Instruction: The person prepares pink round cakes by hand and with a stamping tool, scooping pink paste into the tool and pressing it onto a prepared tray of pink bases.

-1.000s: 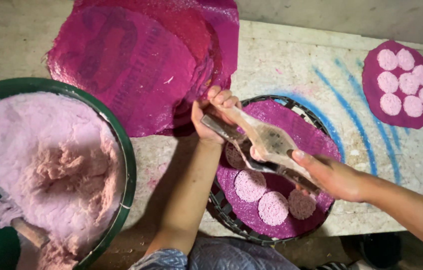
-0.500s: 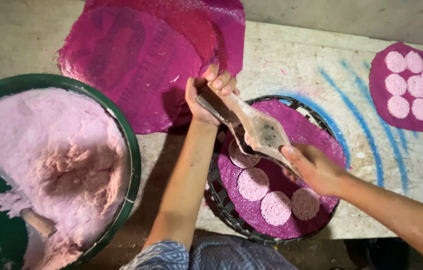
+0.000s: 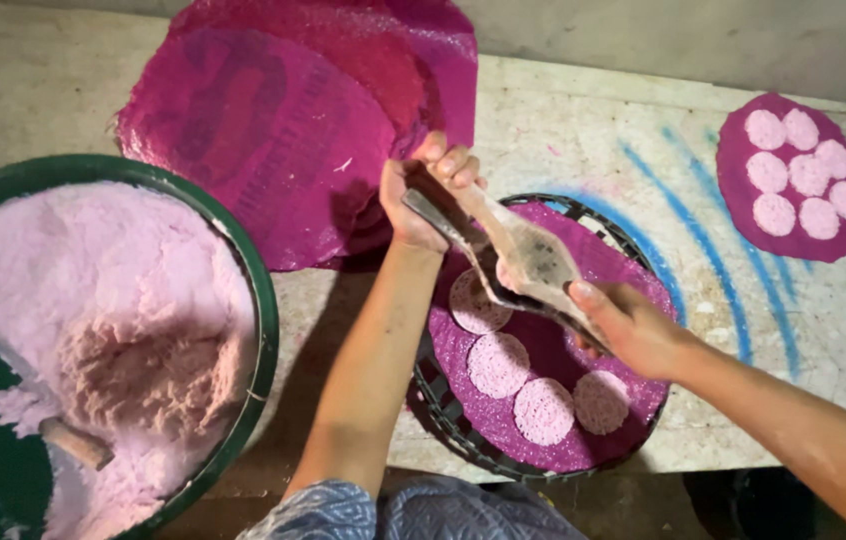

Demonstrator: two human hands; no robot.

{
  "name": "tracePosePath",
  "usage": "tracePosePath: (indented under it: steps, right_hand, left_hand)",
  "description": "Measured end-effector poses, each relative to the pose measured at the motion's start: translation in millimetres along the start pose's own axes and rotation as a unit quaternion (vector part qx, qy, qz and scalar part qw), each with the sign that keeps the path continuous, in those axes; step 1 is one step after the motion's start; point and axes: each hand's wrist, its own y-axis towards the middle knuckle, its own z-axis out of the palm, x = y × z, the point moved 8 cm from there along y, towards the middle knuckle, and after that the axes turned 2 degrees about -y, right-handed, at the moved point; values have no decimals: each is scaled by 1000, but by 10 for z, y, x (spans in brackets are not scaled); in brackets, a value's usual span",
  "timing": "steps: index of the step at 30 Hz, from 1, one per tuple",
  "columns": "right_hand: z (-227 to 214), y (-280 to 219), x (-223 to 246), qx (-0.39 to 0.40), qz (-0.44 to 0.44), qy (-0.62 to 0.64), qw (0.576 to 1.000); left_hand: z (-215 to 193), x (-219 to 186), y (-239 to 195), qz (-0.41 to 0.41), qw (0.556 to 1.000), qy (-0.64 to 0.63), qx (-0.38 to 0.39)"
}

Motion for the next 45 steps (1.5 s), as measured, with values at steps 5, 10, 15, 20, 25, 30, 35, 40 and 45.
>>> tracePosePath:
  steps: [5, 10, 15, 20, 25, 30, 35, 40, 45]
  right_hand:
    - [24, 60, -88, 4, -13, -7, 1000]
    - [63, 256, -266, -44, -32, 42, 998]
    - [246, 126, -338, -21, -188, 199, 962]
    - [119, -410, -340, -56, -304, 364, 878]
    - [53, -754, -342, -120, -344, 456, 812]
    - [-41, -1019, -682, -207, -321, 471, 795]
    - [31, -1087, -959, -222, -295, 520, 771]
    - [32, -1051, -1107, -237, -295, 496, 781]
    - [89, -833, -1264, -178, -255, 448, 838]
  left_hand:
    - [58, 40, -28, -2, 999, -12, -37]
    - [368, -11, 194, -19, 995, 99, -26]
    - [398, -197, -132, -201, 817, 481, -244]
    - [466, 166, -760, -394, 493, 775, -21]
    - [279, 432, -963, -381, 341, 848, 140]
    - [188, 353, -811, -396, 415, 815, 86]
    - [112, 528, -239, -338, 406, 843, 103]
    - [-169, 670, -47, -389, 345, 847, 110]
    - [-131, 532, -13, -388, 354, 849, 63]
